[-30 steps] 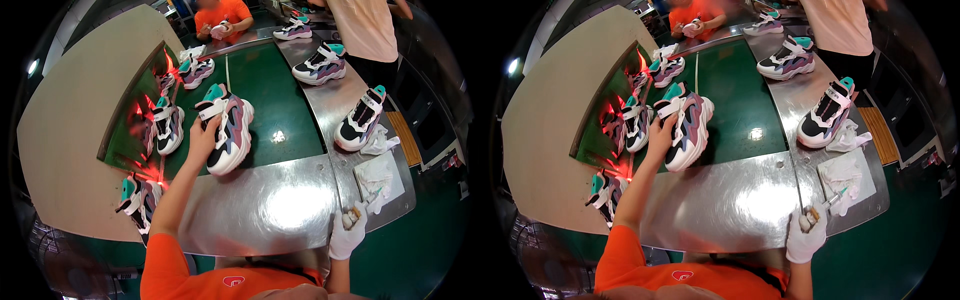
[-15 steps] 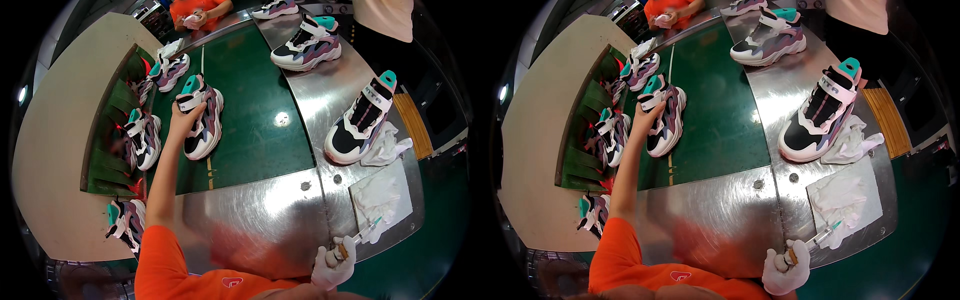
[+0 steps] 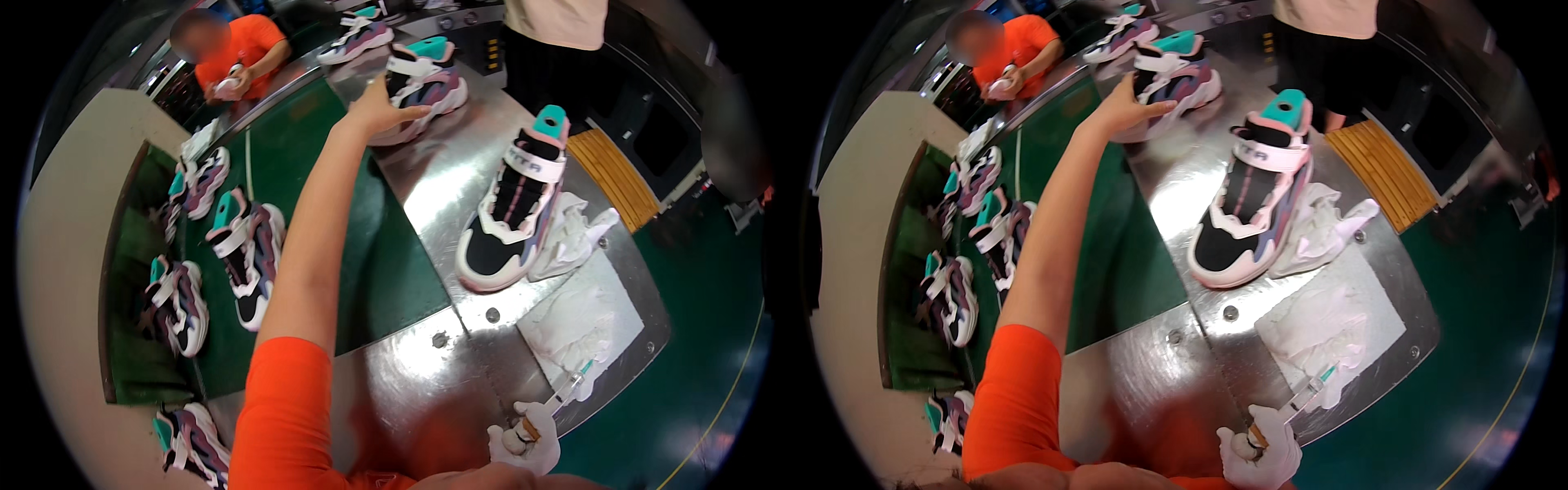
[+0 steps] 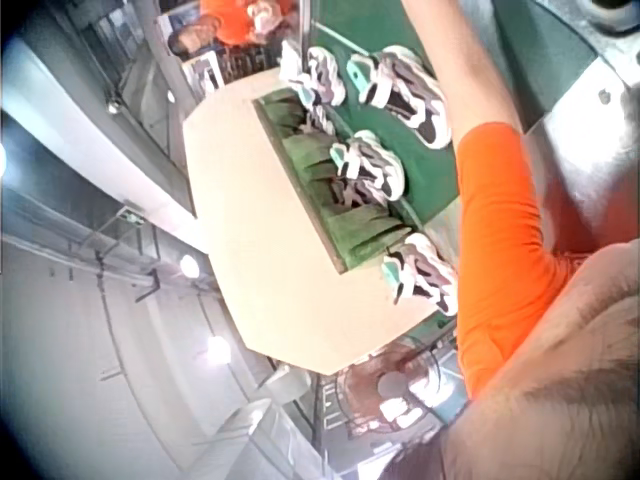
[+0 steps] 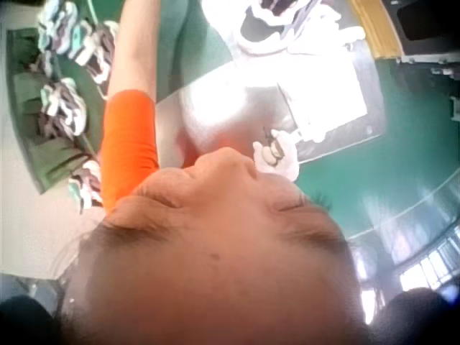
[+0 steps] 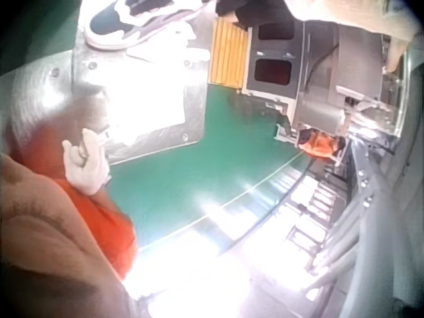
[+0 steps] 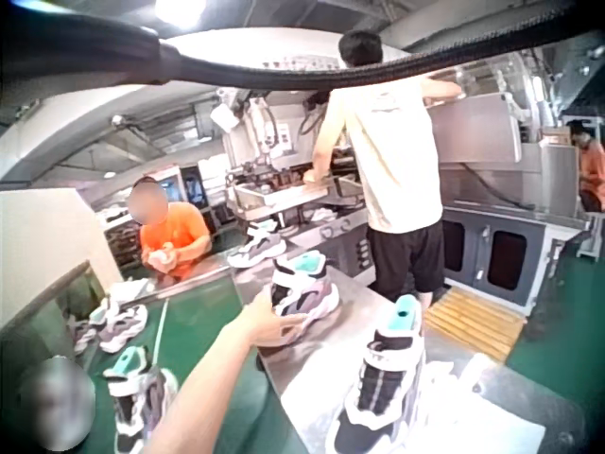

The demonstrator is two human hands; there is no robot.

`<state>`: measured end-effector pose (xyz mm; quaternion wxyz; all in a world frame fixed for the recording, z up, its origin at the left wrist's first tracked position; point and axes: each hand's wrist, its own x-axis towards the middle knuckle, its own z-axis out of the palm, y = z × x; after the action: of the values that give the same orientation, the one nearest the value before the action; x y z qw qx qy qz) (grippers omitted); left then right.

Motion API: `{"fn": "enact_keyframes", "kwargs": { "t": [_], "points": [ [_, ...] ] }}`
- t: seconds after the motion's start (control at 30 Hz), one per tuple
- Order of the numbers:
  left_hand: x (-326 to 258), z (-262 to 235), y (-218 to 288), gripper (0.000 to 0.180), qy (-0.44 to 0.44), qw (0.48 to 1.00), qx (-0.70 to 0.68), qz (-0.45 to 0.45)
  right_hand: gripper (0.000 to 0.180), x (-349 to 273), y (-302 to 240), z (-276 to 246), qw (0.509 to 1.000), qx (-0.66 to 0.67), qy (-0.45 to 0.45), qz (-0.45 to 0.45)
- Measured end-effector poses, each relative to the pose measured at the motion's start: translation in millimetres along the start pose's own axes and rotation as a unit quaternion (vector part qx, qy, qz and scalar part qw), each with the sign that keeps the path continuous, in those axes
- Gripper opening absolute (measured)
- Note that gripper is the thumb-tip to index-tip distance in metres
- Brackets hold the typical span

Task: The person uses a syringe to apply glue to the seams of a multi-colored sneaker on a factory assembly line. They rotate the shoe to access different areas, then place it on the conveyor belt and pick up the next shoe to repeat the process.

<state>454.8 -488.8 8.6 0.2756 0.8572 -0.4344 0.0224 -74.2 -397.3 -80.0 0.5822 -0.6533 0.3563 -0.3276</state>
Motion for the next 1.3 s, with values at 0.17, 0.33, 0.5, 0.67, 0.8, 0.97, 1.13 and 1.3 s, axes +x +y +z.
{"fn": "enact_keyframes", "kwargs": {
  "t": [0.17,0.33,0.5,0.67,0.8,0.97,1.13,1.3],
  "points": [
    [-23,-4,30,0.087,0.056,0.997,0.033,-0.045,0.056,4,-8,-6,0.981,-0.168,0.005,-0.093],
    [-156,-38,42,0.071,0.114,0.986,0.086,-0.088,0.040,16,-37,1,0.972,-0.194,-0.012,-0.129],
    [-329,-73,88,0.070,0.150,0.984,0.077,-0.051,0.036,16,-25,-9,0.984,-0.135,-0.038,-0.110],
    [-491,-107,162,0.064,0.236,0.912,0.115,-0.315,0.042,10,-18,0,0.963,-0.145,0.028,-0.224],
    [-552,-91,189,0.055,0.206,0.951,0.112,-0.201,0.041,4,-24,-3,0.962,-0.146,0.018,-0.232],
    [-524,-165,212,0.058,0.136,0.957,0.242,0.090,0.045,2,-47,-20,0.987,-0.050,-0.102,-0.110],
    [-486,-212,146,0.093,-0.248,0.963,0.101,-0.018,0.052,19,-74,-23,0.969,-0.138,-0.145,-0.143],
    [-524,-190,143,0.057,-0.073,0.982,0.097,0.145,0.038,38,-82,-43,0.898,-0.353,-0.215,-0.151]
  ]
}}
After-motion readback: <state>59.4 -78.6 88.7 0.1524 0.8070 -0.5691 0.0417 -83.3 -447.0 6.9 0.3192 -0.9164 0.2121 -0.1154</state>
